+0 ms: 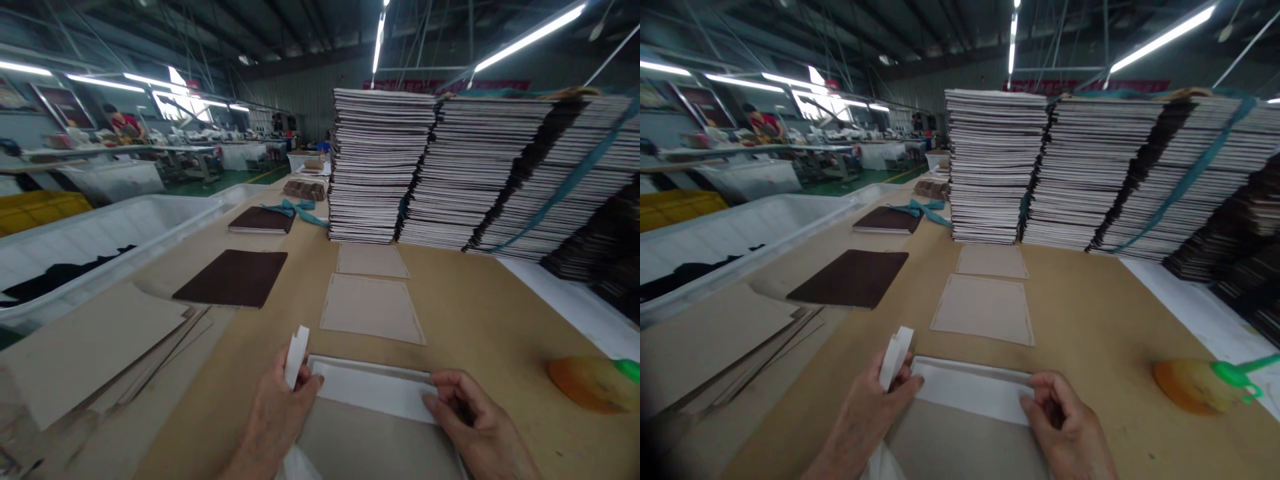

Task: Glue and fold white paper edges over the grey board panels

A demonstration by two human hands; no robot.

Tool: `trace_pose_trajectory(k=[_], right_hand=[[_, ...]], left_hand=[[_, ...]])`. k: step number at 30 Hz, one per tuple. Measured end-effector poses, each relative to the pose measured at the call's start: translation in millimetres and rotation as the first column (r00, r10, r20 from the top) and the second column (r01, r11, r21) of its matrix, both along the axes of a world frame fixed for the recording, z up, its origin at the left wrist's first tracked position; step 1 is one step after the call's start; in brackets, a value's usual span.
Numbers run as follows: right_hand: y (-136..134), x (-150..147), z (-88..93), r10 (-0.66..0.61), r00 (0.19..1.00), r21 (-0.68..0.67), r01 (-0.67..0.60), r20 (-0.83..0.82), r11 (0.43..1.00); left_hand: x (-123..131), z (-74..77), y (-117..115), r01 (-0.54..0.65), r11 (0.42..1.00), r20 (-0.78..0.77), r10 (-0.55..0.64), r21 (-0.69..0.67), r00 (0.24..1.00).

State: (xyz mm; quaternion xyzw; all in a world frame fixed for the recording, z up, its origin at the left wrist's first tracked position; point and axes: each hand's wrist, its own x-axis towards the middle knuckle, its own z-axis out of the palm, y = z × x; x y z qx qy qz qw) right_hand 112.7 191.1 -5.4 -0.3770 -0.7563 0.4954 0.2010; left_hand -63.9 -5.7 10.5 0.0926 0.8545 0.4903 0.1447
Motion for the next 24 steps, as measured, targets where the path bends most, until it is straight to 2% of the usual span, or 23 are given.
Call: trace_pose_trajectory(k=[9, 14, 18, 24], right_hand=[[-2.8, -9.3, 2.2, -0.051, 0.999, 0.025, 0.051, 0.001, 0.998], [-0.1, -10.5, 2.0, -0.037, 0.999, 0.045, 0.036, 0.022, 0.998], [2.9, -10.9, 1.2, 0.003, 0.999, 0.028, -0.004, 0.052, 1.000], [-0.6, -13.4, 5.7, -0.022, 0.998, 0.082, 0.017, 0.065, 0.997]], left_hand=[[-3.5, 1.5, 3.2, -0.026, 0.998, -0.023, 0.025, -0.059, 0.999], [-5.6, 3.8, 5.0, -0.046, 0.993, -0.063, 0.040, -0.110, 0.997], [-3.9, 6.4, 5.7, -0.052, 0.994, -0.061, 0.047, -0.093, 0.997], [-0.6, 13.6, 6.8, -0.038, 0.990, -0.049, 0.031, -0.134, 0.998]])
